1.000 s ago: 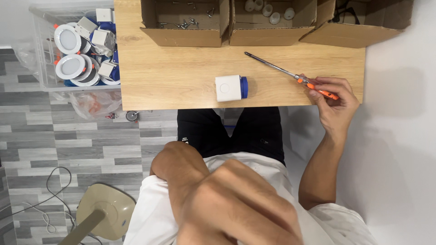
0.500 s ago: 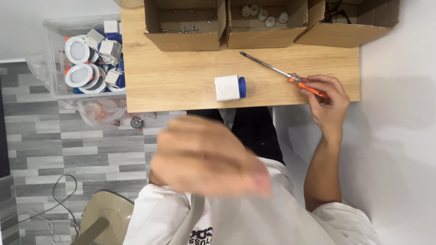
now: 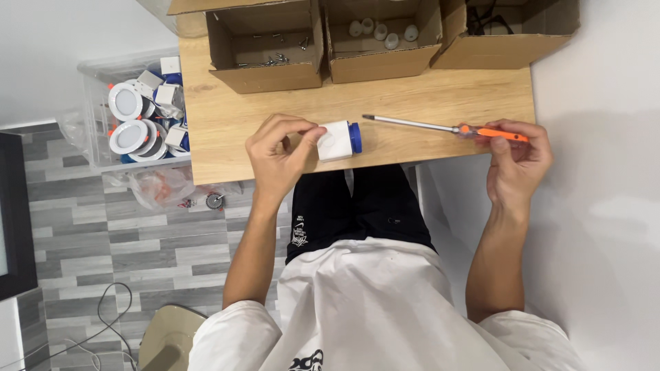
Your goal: The person assembles a white plastic electrical box with a blue internal component using a screwdriver. They tighten screws to secure the parts, then disassemble and reassemble the unit, placing the finished component into a cardboard box.
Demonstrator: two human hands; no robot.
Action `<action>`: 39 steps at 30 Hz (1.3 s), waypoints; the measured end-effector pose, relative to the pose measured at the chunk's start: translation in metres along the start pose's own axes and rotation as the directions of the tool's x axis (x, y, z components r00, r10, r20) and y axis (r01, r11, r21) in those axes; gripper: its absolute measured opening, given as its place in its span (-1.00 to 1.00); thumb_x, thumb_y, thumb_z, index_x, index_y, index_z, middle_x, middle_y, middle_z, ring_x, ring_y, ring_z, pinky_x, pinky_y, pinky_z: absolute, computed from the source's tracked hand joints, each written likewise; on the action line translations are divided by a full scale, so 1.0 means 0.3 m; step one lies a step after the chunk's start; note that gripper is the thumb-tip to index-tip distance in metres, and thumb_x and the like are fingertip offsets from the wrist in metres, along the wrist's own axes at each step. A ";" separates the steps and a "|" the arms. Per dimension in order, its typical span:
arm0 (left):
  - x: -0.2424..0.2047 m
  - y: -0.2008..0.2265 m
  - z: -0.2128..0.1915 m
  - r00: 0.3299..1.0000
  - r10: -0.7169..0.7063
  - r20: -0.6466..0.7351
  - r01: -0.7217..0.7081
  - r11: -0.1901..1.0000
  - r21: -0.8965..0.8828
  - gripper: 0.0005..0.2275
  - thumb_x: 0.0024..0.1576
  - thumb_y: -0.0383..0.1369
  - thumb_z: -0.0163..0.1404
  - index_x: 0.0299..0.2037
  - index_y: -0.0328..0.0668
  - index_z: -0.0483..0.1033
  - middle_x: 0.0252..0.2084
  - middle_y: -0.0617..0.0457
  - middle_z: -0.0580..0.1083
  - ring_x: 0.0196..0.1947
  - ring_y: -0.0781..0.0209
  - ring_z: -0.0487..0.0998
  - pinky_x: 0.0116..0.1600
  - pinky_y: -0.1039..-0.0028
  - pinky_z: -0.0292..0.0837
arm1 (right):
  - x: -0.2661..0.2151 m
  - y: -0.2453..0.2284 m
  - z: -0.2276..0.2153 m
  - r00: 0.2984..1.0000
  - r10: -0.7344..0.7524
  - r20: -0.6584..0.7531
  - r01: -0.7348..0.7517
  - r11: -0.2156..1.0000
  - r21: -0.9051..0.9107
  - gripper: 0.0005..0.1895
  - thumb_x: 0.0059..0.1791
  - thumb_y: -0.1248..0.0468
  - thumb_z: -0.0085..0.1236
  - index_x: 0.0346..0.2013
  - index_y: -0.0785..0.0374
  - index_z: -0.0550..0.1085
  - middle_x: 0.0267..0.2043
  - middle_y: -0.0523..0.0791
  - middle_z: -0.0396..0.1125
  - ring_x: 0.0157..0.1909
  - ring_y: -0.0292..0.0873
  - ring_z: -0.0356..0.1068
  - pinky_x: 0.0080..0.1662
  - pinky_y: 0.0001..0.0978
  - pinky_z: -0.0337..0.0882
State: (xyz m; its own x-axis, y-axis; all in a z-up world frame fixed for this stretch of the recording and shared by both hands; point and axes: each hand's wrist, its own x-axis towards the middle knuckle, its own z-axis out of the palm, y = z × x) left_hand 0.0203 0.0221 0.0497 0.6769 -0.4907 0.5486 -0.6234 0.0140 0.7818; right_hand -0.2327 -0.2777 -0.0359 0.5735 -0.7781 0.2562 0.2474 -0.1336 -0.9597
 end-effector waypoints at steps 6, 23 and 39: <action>-0.016 -0.032 0.046 0.964 -0.054 0.260 -0.032 0.948 0.315 -0.49 0.20 0.03 0.24 0.20 -0.14 0.55 0.17 0.00 0.56 0.19 -0.03 0.53 0.25 0.13 0.38 | -0.024 -0.027 -0.012 0.992 0.121 0.042 -0.126 0.977 0.169 -0.69 0.22 0.09 0.22 0.10 0.13 0.32 0.15 0.12 0.43 0.02 0.18 0.61 0.04 -0.30 0.67; -0.068 -0.088 0.103 0.948 0.173 0.267 -0.222 0.961 0.166 -0.58 0.22 -0.11 0.37 0.05 -0.24 0.54 0.29 -0.14 0.50 0.24 -0.18 0.57 0.31 0.03 0.47 | -0.068 -0.019 -0.065 0.985 0.148 0.084 -0.163 0.965 0.204 -0.83 0.29 0.22 0.06 0.06 0.21 0.30 0.06 0.19 0.45 0.09 0.44 0.57 -0.05 -0.17 0.70; -0.100 -0.097 0.097 0.897 0.175 0.406 -0.277 0.938 0.208 -0.80 0.38 -0.21 0.14 0.14 0.03 0.59 0.33 -0.04 0.45 0.35 -0.22 0.45 0.38 -0.07 0.41 | -0.132 -0.066 -0.098 0.975 0.123 0.187 -0.128 0.992 0.015 -0.82 0.31 0.26 -0.04 0.10 0.30 0.23 0.04 0.28 0.40 -0.03 0.52 0.57 -0.06 -0.03 0.73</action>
State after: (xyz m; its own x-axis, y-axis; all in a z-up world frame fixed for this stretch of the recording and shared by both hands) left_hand 0.0067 0.0109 0.0020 0.3394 -0.7913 0.5086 -0.8539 -0.0324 0.5195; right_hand -0.2834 -0.2623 -0.0305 0.7356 -0.6598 0.1535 0.1837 -0.0238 -0.9827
